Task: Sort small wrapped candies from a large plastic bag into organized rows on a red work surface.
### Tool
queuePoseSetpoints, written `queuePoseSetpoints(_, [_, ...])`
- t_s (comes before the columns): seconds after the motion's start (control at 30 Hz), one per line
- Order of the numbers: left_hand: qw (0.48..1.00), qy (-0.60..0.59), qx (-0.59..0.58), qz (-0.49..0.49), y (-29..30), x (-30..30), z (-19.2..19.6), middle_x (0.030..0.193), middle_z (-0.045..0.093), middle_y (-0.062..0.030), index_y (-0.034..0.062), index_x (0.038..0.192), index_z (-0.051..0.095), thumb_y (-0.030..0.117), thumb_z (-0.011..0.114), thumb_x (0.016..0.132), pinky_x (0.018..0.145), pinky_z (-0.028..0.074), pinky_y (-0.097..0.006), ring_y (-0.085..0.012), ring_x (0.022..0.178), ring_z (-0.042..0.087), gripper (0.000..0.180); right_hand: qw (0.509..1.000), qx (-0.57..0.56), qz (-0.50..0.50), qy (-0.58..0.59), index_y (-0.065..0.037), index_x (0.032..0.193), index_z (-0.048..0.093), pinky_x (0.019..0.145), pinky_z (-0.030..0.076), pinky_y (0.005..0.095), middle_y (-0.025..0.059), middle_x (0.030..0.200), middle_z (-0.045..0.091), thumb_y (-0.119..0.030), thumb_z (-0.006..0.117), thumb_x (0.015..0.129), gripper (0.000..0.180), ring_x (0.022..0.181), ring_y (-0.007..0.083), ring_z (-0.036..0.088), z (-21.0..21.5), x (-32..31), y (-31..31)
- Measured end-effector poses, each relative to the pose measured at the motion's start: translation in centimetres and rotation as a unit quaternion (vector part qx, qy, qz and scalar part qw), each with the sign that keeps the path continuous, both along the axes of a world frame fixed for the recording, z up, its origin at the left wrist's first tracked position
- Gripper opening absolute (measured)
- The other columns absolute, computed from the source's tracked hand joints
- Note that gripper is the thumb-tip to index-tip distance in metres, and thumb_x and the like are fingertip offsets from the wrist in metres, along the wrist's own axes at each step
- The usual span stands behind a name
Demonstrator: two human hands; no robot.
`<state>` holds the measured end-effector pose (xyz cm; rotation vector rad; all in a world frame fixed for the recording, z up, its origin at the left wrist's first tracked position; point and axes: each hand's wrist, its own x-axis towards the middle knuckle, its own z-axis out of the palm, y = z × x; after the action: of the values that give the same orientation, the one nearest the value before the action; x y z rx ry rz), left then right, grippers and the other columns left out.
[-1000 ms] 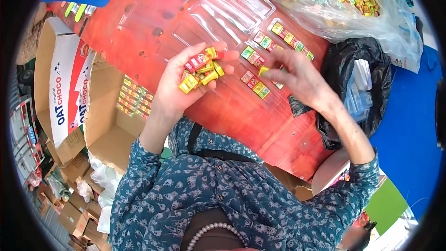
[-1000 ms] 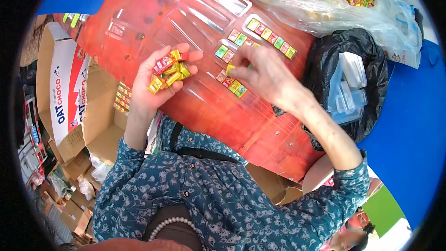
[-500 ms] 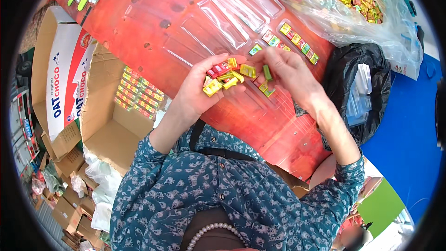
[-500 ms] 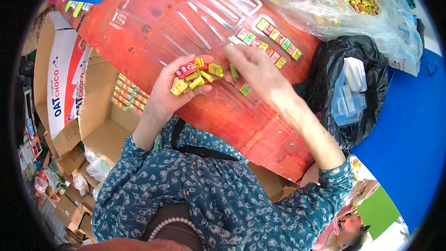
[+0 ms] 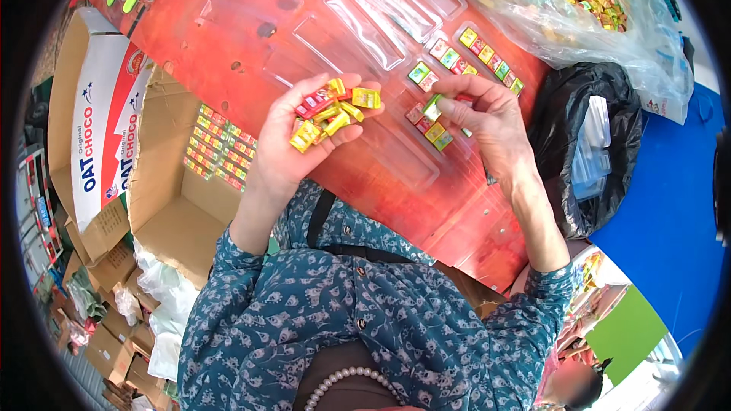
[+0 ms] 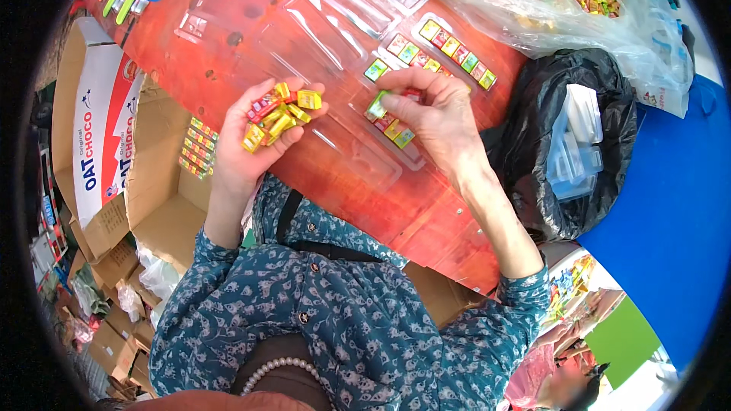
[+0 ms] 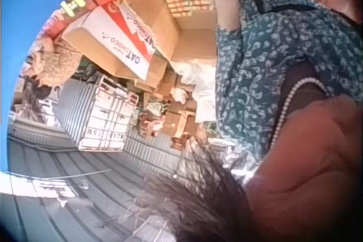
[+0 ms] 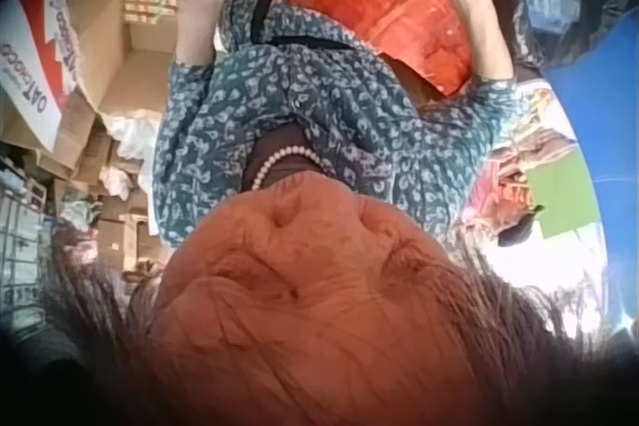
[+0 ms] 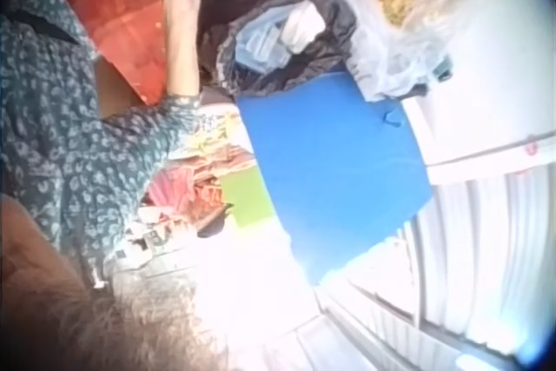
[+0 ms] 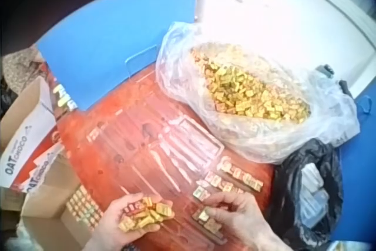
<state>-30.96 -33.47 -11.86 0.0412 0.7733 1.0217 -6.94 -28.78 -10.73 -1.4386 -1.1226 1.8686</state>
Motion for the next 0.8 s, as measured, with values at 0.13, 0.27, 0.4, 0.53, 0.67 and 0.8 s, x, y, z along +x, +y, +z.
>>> queuePoseSetpoints(0.13, [0.993, -0.117, -0.007, 0.015, 0.2, -1.4, -2.0, 0.125, 0.055, -0.0232, -0.0055, 0.118, 0.056, 0.03, 0.048, 0.094, 0.076, 0.059, -0.036, -0.0371, 0.11, 0.058, 0.043, 0.985, 0.137, -0.081, -0.073, -0.001, 0.094, 0.069, 0.061, 0.043, 0.0176, -0.0035, 0.077, 0.062, 0.001, 0.067, 0.082, 0.013, 0.066, 0.0016, 0.051, -2.2, 0.4, 0.1])
queuePoseSetpoints(0.27, [0.994, -0.104, -0.025, 0.011, 0.1, -1.1, -2.7, 0.124, 0.056, -0.0234, -0.0055, 0.116, 0.058, 0.029, 0.049, 0.094, 0.074, 0.059, -0.036, -0.038, 0.109, 0.059, 0.042, 0.986, 0.097, -0.109, -0.075, -0.002, 0.094, 0.069, 0.063, 0.042, 0.0179, -0.0049, 0.079, 0.062, 0.0, 0.068, 0.082, 0.012, 0.07, 0.0022, 0.052, -2.7, 1.0, -0.5])
queuePoseSetpoints(0.4, [0.995, -0.095, -0.027, 0.002, -0.6, -0.4, -2.5, 0.122, 0.057, -0.0234, -0.005, 0.116, 0.058, 0.028, 0.05, 0.093, 0.075, 0.059, -0.036, -0.0369, 0.109, 0.06, 0.041, 0.984, 0.096, -0.137, -0.054, -0.003, 0.093, 0.069, 0.062, 0.044, 0.018, -0.0041, 0.078, 0.063, -0.001, 0.068, 0.082, 0.011, 0.069, 0.0023, 0.054, -3.0, 0.6, -1.5])
queuePoseSetpoints(0.53, [0.995, -0.092, -0.038, -0.005, -0.7, 0.0, -2.6, 0.122, 0.057, -0.0232, -0.0049, 0.116, 0.058, 0.029, 0.05, 0.094, 0.075, 0.059, -0.035, -0.0359, 0.108, 0.06, 0.041, 0.988, 0.07, -0.123, -0.059, -0.002, 0.094, 0.069, 0.061, 0.046, 0.021, -0.0034, 0.078, 0.064, -0.002, 0.068, 0.083, 0.011, 0.066, 0.0048, 0.055, -3.0, -0.2, -2.0])
queuePoseSetpoints(0.67, [0.994, -0.097, -0.052, -0.007, -0.7, 0.2, -2.6, 0.122, 0.058, -0.0228, -0.005, 0.117, 0.058, 0.029, 0.049, 0.094, 0.075, 0.059, -0.035, -0.0352, 0.108, 0.06, 0.042, 0.967, 0.201, -0.096, -0.123, -0.001, 0.094, 0.069, 0.063, 0.048, 0.0248, 0.0044, 0.078, 0.066, -0.001, 0.067, 0.08, 0.014, 0.068, 0.0099, 0.058, -5.4, -1.1, -2.6])
queuePoseSetpoints(0.8, [0.994, -0.097, -0.056, -0.003, -0.6, 0.0, -2.4, 0.122, 0.057, -0.0225, -0.0049, 0.117, 0.057, 0.028, 0.048, 0.095, 0.075, 0.059, -0.035, -0.0351, 0.108, 0.06, 0.041, 0.934, 0.298, -0.07, -0.186, -0.001, 0.093, 0.068, 0.066, 0.05, 0.0305, 0.0126, 0.081, 0.064, 0.0, 0.065, 0.079, 0.014, 0.072, 0.0227, 0.064, -5.3, -2.8, -2.8])
